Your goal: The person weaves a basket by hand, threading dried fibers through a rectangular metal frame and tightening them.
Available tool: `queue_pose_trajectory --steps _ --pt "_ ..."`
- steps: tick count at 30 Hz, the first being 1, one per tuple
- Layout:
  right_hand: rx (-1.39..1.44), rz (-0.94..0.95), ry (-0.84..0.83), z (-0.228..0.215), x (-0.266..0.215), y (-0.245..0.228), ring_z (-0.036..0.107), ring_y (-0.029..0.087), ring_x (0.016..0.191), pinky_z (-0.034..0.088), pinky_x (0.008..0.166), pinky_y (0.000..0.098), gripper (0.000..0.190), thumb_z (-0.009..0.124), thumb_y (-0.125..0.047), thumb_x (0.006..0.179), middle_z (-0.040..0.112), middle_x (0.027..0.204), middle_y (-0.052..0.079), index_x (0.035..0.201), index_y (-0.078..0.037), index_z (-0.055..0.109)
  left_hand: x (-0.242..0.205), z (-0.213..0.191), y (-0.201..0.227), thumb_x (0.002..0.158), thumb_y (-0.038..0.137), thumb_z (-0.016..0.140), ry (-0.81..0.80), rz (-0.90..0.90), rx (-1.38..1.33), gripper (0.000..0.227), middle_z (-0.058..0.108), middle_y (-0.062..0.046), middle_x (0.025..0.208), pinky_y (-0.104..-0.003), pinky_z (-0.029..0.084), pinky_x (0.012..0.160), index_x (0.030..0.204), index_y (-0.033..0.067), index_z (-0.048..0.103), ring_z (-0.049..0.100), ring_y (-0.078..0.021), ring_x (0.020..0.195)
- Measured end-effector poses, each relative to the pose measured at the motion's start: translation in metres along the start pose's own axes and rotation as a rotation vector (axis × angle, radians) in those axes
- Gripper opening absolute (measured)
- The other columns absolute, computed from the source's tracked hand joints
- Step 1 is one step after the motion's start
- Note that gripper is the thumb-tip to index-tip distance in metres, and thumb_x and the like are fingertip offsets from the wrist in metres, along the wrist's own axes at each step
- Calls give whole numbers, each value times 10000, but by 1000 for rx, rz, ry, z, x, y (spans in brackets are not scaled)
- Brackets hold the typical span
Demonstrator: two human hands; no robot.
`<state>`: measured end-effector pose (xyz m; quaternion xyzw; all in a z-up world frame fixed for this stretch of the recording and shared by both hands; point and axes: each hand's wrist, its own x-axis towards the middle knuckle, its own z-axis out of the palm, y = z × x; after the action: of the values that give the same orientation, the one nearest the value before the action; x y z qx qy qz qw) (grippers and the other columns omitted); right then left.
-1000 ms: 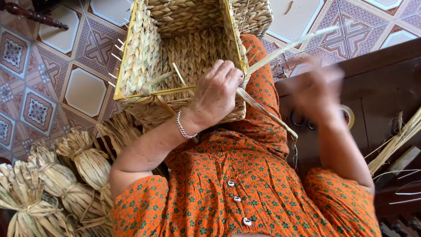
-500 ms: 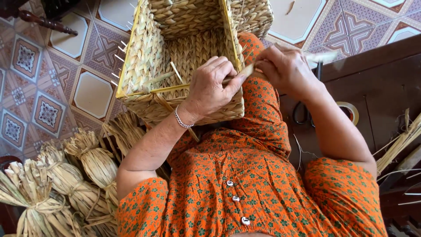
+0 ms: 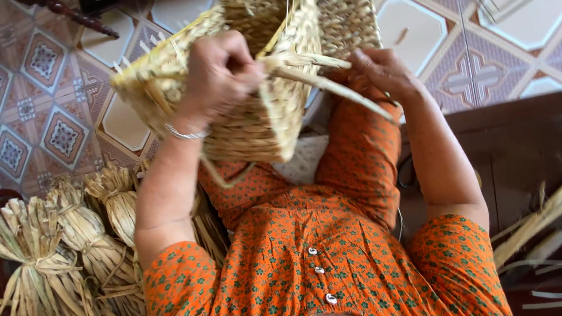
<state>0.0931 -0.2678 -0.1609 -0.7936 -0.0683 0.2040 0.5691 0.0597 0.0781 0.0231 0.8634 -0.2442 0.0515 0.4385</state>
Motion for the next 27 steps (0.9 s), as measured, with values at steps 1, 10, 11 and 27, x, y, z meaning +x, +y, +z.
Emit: queue_pose_trajectory --steps 1,10,11,27 --pt "-5 -23 19 -1 17 4 661 133 927 535 810 303 475 523 -444 1088 734 1029 73 1246 -24 678 6 -20 -8 907 57 729 -28 -7 -4 224 566 -30 709 -282 407 543 754 43 566 514 -125 611" --pt "93 284 147 74 156 65 627 265 1149 538 888 441 585 586 -509 1043 641 1239 90 1413 -63 508 -19 -147 -44 935 23 598 -49 29 247 136 601 -38 808 -295 470 731 802 23 571 577 -122 771" --pt "241 335 140 87 157 67 573 245 1188 539 853 476 597 603 -500 1037 573 1292 31 1458 -102 458 -26 -151 -51 927 17 573 -8 -22 262 147 592 -39 789 -299 461 713 781 29 557 556 -131 742" --pt "390 -142 296 -10 52 -28 683 124 974 551 856 291 200 723 -134 1068 729 1103 29 1256 -68 706 -84 -132 -119 1027 -62 590 230 -53 -3 53 646 -83 1021 -286 490 934 1014 -20 620 611 -162 997"
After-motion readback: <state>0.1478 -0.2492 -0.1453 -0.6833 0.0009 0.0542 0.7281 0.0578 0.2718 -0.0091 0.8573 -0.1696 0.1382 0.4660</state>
